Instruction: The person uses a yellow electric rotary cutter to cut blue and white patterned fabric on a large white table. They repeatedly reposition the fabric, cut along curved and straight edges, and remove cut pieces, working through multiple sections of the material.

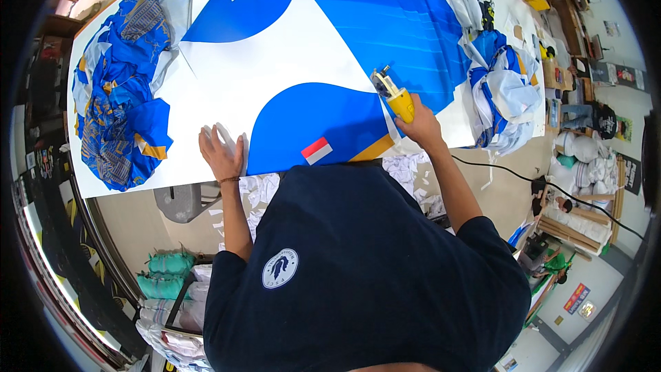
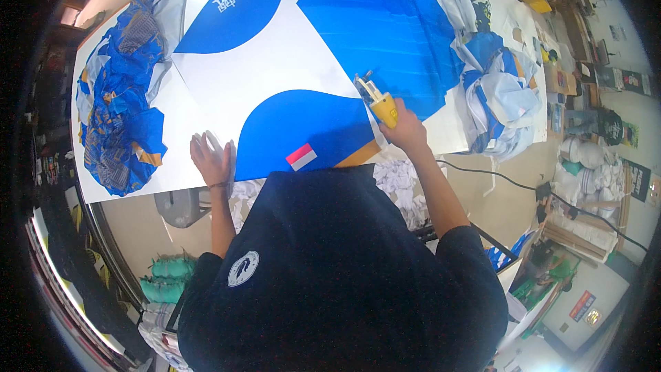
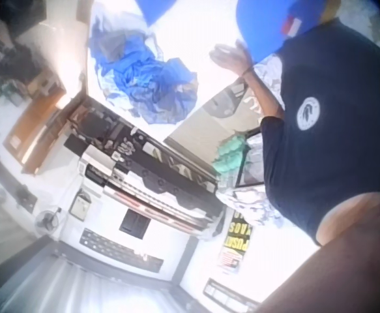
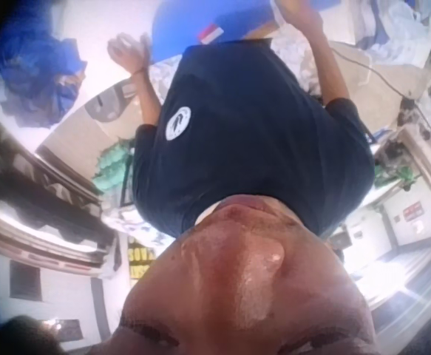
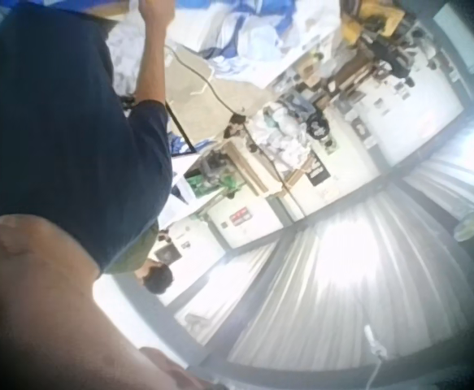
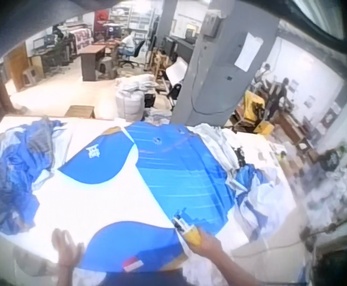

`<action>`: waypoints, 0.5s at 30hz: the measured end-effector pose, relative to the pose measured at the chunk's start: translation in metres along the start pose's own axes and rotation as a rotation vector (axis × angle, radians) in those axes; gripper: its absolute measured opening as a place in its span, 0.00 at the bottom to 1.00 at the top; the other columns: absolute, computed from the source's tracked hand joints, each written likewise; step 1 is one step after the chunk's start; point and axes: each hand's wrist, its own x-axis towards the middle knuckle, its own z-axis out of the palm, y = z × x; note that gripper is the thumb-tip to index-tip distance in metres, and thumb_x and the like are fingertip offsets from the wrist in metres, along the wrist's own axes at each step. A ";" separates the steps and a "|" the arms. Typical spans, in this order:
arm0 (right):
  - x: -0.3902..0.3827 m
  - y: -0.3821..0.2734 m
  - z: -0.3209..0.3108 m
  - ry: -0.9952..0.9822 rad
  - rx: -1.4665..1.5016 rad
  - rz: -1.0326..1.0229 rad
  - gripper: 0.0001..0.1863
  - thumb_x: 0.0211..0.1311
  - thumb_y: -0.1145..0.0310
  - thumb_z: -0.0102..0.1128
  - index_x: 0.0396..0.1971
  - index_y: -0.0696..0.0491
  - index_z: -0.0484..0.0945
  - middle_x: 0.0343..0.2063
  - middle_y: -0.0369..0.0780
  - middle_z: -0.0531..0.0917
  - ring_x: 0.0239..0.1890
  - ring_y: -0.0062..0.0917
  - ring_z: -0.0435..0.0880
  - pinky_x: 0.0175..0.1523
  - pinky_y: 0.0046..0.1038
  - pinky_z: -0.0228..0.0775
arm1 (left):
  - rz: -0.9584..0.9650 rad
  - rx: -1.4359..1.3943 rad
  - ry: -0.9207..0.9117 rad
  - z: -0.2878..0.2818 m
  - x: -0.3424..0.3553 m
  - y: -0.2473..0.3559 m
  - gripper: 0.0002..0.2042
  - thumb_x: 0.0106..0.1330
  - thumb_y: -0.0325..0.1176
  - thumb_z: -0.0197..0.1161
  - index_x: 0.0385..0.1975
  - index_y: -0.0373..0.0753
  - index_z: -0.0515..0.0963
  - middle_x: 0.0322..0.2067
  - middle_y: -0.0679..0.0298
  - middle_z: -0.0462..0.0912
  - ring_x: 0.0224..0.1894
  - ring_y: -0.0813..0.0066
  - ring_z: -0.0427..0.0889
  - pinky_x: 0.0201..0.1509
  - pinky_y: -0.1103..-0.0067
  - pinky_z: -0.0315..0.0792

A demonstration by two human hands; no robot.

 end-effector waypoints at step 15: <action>0.097 -0.080 -0.030 -0.009 -0.006 -0.050 0.39 0.52 0.54 0.68 0.64 0.48 0.65 0.46 0.56 0.85 0.49 0.57 0.85 0.51 0.54 0.78 | -0.058 -0.046 0.004 0.000 0.008 0.007 0.40 0.62 0.53 0.71 0.70 0.38 0.65 0.73 0.41 0.55 0.75 0.39 0.54 0.75 0.50 0.56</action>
